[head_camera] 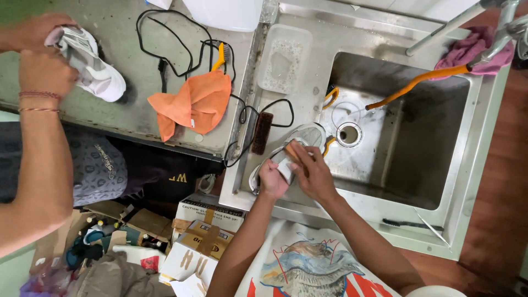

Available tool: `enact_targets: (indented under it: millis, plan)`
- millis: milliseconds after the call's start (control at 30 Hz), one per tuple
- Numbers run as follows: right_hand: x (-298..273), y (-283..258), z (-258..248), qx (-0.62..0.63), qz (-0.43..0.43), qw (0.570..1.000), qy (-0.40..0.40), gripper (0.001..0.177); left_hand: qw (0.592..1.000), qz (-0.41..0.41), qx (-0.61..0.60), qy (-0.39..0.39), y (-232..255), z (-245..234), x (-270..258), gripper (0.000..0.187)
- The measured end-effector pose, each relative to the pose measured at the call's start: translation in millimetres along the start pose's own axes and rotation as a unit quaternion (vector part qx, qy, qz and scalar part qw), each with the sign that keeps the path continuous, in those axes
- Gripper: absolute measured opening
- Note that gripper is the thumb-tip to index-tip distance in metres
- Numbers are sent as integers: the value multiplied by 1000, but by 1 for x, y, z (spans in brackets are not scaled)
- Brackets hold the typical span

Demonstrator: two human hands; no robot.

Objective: Cleaning a white sneaker by scrubbing it with a sponge and soapy water in a sink.

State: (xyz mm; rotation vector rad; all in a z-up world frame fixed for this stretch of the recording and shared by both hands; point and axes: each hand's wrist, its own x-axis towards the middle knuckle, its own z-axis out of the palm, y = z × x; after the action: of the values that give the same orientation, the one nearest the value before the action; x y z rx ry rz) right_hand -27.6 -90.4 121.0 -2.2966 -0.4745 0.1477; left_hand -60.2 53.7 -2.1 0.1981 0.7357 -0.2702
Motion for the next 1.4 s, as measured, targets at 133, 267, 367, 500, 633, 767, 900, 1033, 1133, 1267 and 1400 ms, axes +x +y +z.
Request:
enact_targets:
  millis: [133, 267, 367, 500, 633, 767, 900, 1033, 1133, 1267, 1400]
  plan:
    - [2, 10, 7, -7, -96, 995, 22, 46, 1000, 13, 1, 15, 1, -2, -7, 62]
    - [22, 19, 1, 0, -73, 996, 47, 47, 1000, 18, -16, -11, 2, -4, 1, 66]
    - [-1, 1, 11, -23, -133, 991, 25, 41, 999, 36, 1, 2, 4, 3, -14, 49]
    - [17, 20, 7, -64, -66, 991, 99, 47, 1000, 5, 4, -29, 6, 16, -12, 63]
    - [7, 4, 1, 4, -61, 998, 29, 49, 1000, -1, -7, -8, 8, 9, -4, 60]
    - [17, 30, 3, -43, -26, 994, 98, 50, 1000, -18, -6, -20, 10, 29, -18, 63]
    - [-4, 2, 6, 22, -51, 998, 10, 50, 999, 14, 23, 24, 8, -24, 20, 50]
    - [6, 27, 5, -43, -25, 995, 87, 51, 1000, -12, 3, -11, 8, 21, -9, 59]
    - [-15, 16, 18, -34, -42, 996, 68, 52, 999, -17, 43, -12, 14, 9, -6, 61]
    - [-3, 33, 5, -62, -45, 991, 110, 47, 1000, -11, 2, -2, 7, 19, -10, 74]
    - [-15, 15, 7, 16, 12, 996, 89, 52, 1000, -9, -10, 9, 9, 15, 1, 79]
